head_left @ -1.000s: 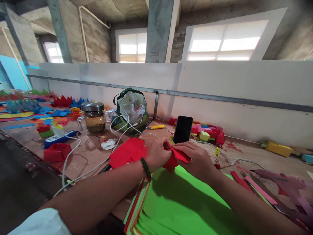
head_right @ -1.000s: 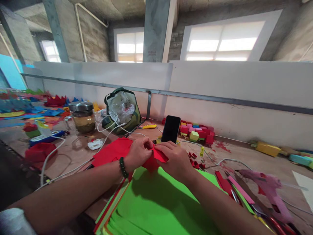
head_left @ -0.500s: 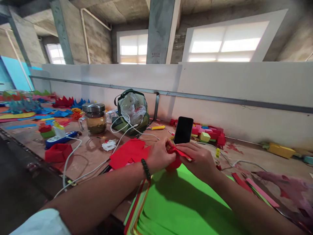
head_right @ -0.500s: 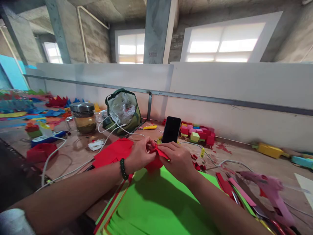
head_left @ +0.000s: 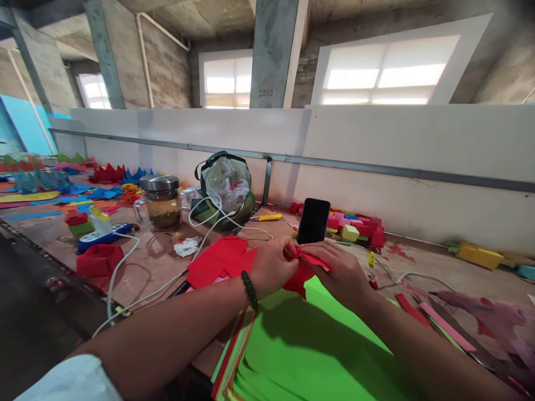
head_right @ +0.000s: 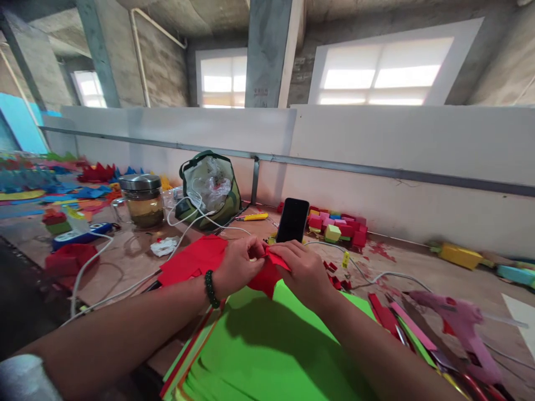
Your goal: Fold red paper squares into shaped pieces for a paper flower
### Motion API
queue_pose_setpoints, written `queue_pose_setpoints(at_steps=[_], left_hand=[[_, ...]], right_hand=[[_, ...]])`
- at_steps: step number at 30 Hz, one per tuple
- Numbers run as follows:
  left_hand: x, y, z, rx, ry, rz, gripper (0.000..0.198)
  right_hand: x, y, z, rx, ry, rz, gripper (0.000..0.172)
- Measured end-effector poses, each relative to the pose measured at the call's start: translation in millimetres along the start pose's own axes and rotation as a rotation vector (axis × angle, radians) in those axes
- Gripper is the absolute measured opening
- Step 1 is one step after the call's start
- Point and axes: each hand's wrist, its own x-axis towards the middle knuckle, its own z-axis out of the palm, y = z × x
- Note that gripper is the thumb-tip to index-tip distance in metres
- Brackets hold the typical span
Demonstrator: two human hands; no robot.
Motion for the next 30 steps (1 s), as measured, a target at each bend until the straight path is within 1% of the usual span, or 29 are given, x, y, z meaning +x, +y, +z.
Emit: queue_pose_setpoints(at_steps=[6,13,18,21,26,30], left_hand=[[-0.1,1.4,-1.2,0.069,-0.004,-0.017,0.010],[-0.9,-4.1,0.6,0.088,-0.032,-0.032,0.009],[-1.2,-6.1,1.3,0.054,-0.056,-0.034,0.006],[-1.1,-5.0,0.7,0.041,-0.057,-0.035,0.008],[-1.3,-4.8,0.1,0.052,-0.055,-0.032,0.008],[-1.4,-5.7,0.2,0.069,-0.051,-0.030,0.008]], right_hand=[[0.1,2.2,1.9,-0.040,-0.021,-0.051,0.023],[0.5,3.0,-0.1,-0.177,0.062,-0.032,0.024],[-2.5,3.5,-0.7,-0.130,0.026,-0.006,0.030],[-3.7,3.4,-1.0,-0.102,0.019,0.008,0.032],[-4.4,2.5,-0.7,-0.106,0.013,0.039,0.033],[-4.3,2.1,-0.3,-0.124,0.026,0.022,0.034]])
